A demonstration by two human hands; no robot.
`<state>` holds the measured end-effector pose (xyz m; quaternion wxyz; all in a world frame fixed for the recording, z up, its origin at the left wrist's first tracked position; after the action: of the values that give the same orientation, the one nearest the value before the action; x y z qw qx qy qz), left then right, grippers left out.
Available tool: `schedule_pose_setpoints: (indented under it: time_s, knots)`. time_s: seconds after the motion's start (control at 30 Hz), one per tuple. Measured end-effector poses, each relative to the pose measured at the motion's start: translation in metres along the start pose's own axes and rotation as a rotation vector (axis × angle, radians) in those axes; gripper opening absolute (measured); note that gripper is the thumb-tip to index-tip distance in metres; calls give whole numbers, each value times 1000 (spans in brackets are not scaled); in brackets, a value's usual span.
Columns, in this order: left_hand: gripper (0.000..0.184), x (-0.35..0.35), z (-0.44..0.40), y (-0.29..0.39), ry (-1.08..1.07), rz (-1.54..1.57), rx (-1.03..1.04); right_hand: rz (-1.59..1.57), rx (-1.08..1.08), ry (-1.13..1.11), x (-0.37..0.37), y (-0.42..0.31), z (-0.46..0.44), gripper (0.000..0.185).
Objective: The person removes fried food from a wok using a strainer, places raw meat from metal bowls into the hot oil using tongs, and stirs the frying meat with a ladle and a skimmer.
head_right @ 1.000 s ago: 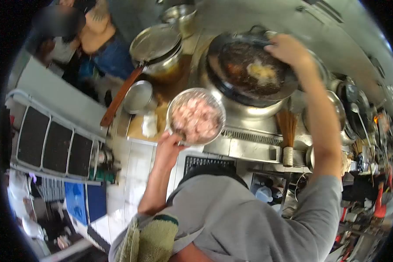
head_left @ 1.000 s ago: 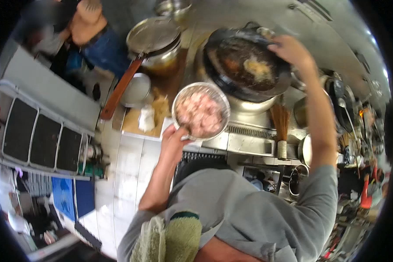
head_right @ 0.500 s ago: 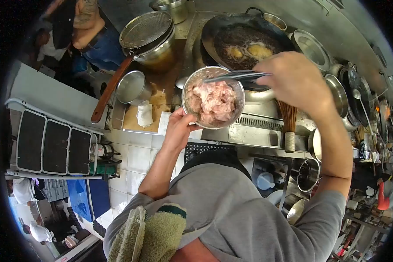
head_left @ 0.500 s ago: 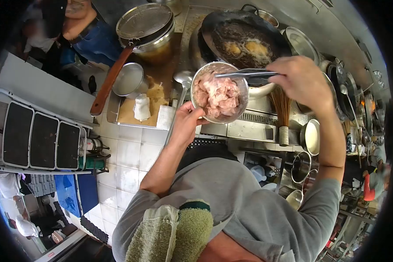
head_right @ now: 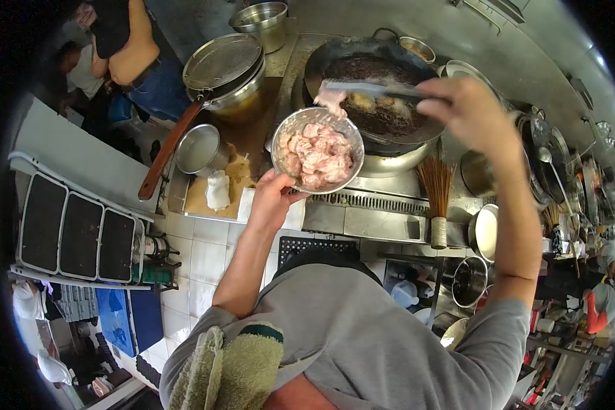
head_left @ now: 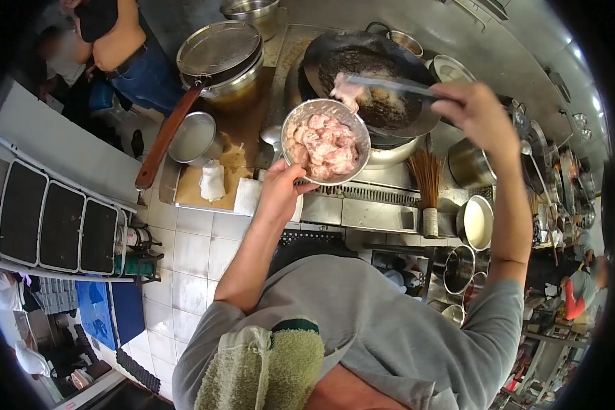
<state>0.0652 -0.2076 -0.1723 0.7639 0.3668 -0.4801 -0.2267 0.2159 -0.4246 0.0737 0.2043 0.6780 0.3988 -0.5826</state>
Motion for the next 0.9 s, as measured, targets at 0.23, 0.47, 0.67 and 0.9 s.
schedule_pose_setpoints:
  time_s: [0.23, 0.47, 0.67, 0.9]
  knots:
    - [8, -17, 9, 7, 66, -33, 78, 6, -119, -240, 50, -23, 31, 27]
    - [7, -10, 19, 20, 38, -138, 165, 89, -212, -114, 71, -41, -2, 26]
    - [6, -13, 24, 18, 21, -100, 71, 116, -230, 37, 15, -41, 2, 23]
    - [26, -12, 11, 11, -24, -15, -28, 8, -80, 41, 22, -9, 4, 27]
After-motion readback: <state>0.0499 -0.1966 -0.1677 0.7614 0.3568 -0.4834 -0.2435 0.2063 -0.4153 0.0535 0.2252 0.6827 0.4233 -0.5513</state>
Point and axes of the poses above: each hand's wrist, its own z-axis away from the middle knuckle, its own x-axis out of the palm, y = z × x, the point moved 7 cm from there along -z, towards the middle knuckle, and after that the axes turned 2 degrees about z, right-handed, at the moved point
